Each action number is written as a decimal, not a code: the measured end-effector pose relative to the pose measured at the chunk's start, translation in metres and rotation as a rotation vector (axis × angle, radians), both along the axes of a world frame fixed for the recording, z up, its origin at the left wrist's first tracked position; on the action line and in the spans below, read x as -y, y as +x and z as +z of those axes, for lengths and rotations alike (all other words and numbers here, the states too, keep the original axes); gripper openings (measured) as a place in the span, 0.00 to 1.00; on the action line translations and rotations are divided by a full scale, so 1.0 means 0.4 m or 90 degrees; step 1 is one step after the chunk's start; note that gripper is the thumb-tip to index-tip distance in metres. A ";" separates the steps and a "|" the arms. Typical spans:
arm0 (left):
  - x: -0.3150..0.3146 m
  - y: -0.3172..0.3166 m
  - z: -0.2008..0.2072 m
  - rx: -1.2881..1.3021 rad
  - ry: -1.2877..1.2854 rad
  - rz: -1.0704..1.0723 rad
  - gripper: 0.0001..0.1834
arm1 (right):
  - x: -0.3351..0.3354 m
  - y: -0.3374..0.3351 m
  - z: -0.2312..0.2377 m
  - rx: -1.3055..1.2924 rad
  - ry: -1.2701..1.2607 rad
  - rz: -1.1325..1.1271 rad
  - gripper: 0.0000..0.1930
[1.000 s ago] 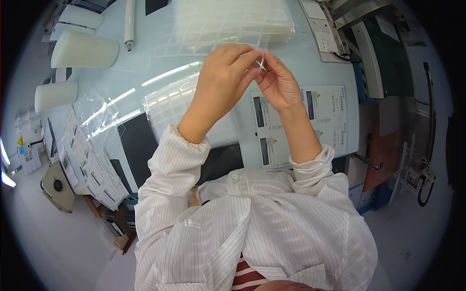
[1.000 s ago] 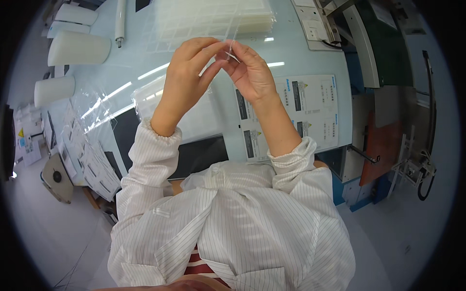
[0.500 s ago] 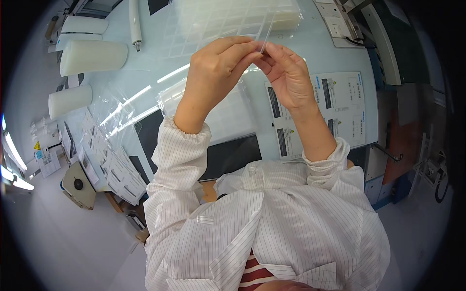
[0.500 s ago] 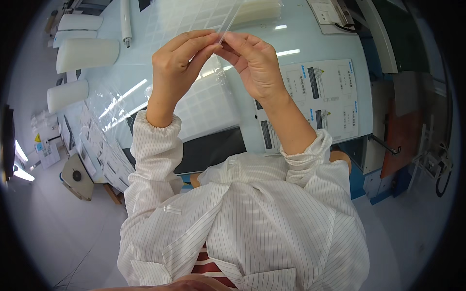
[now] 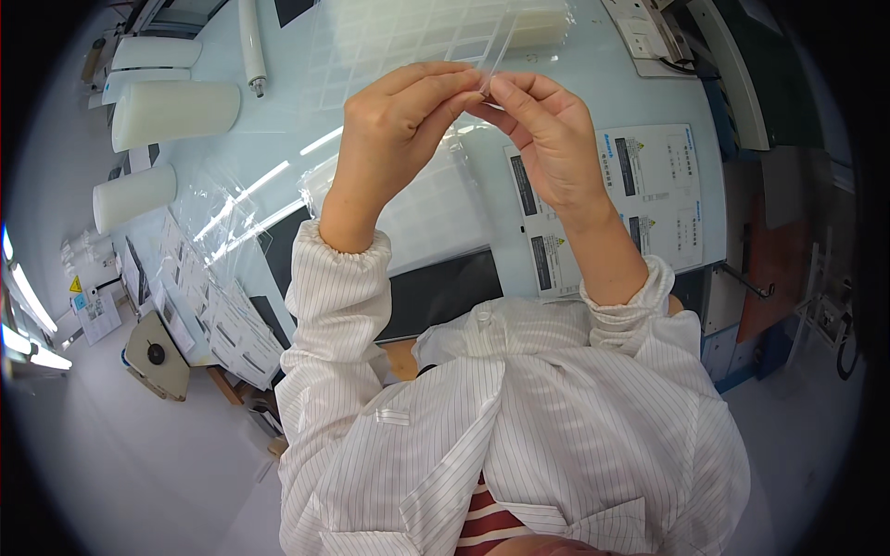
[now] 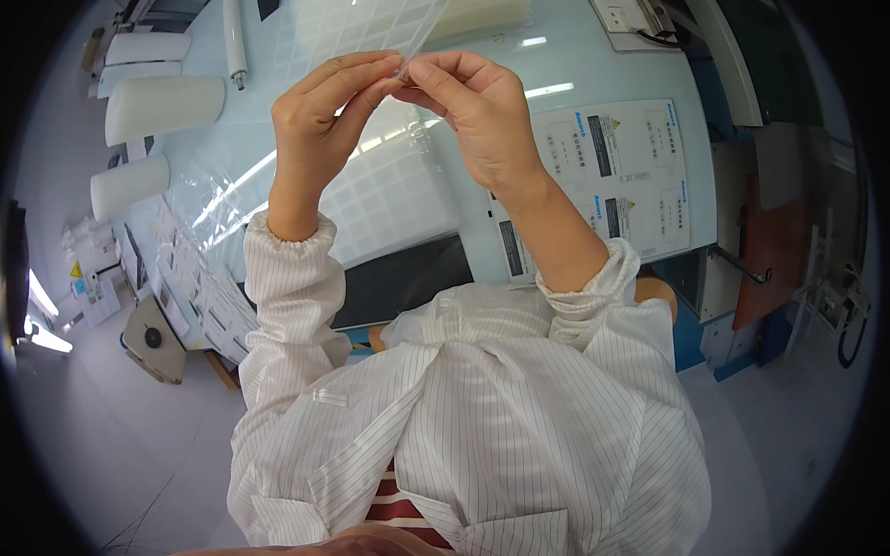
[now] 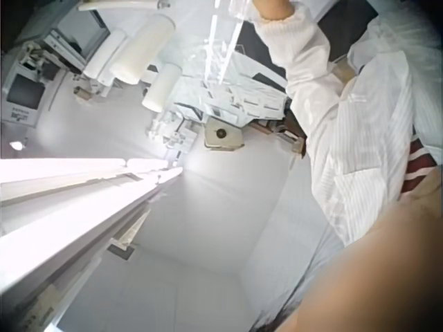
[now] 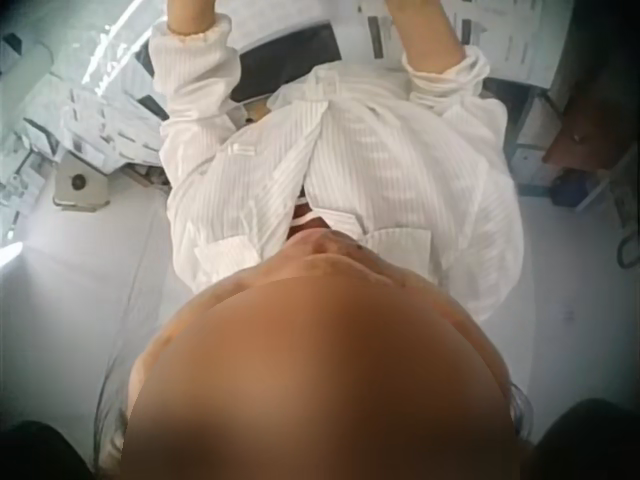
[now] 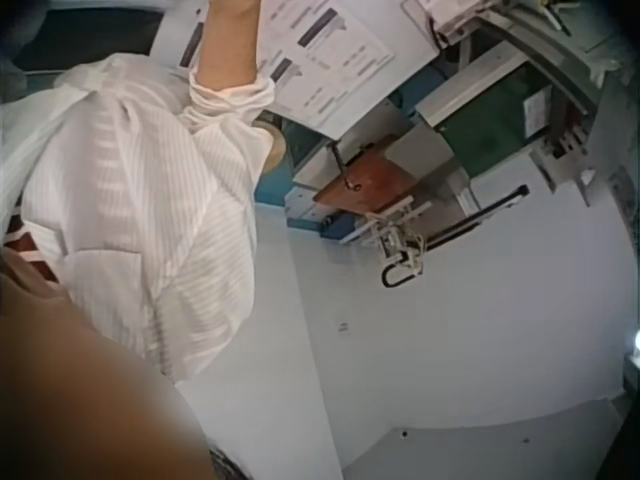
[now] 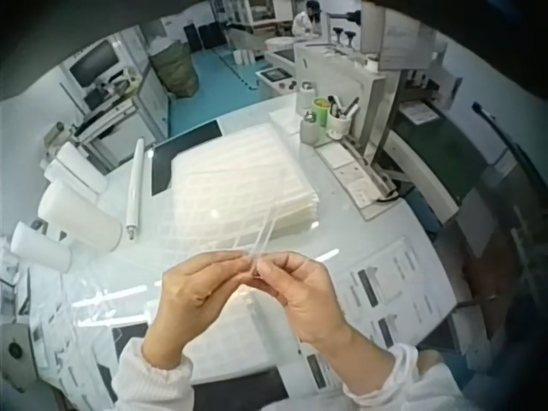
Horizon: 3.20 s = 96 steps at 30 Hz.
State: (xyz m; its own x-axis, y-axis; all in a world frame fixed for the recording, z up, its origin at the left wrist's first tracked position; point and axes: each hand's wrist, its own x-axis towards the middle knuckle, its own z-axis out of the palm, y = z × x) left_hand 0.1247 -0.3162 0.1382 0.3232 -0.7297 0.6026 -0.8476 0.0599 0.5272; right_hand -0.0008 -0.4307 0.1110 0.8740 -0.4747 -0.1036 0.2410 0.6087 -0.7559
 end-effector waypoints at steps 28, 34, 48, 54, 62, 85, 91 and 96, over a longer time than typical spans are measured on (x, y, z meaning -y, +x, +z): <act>0.042 -0.054 -0.020 0.125 -0.023 0.167 0.03 | 0.004 0.032 -0.010 0.038 0.019 -0.059 0.10; 0.044 -0.057 -0.008 0.085 0.000 0.169 0.03 | 0.005 0.037 -0.026 0.028 0.043 -0.017 0.11; 0.059 -0.032 -0.013 0.054 0.004 0.136 0.06 | -0.012 0.045 -0.006 -0.040 -0.039 -0.040 0.13; 0.082 0.008 -0.019 0.150 -0.046 0.149 0.07 | -0.010 0.063 -0.027 -0.088 -0.070 -0.008 0.15; 0.120 0.147 0.151 0.085 -0.194 0.155 0.09 | 0.036 0.059 -0.088 -0.142 0.037 -0.035 0.15; -0.671 0.418 0.258 0.152 -0.252 0.752 0.04 | 0.182 0.043 -0.111 -0.220 0.012 -0.017 0.16; -0.863 0.346 0.007 0.261 0.369 0.575 0.12 | 0.170 0.044 -0.091 -0.194 -0.007 0.002 0.19; -0.766 0.311 -0.207 0.015 0.360 0.577 0.18 | 0.139 0.050 -0.073 -0.184 -0.022 0.049 0.22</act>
State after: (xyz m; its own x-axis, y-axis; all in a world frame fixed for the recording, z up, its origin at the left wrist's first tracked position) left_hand 0.2489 -0.0097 0.0553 0.8778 -0.3991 0.2650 -0.4641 -0.8455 0.2640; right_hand 0.0190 -0.4862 0.0818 0.8440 -0.4162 -0.3385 -0.0330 0.5894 -0.8071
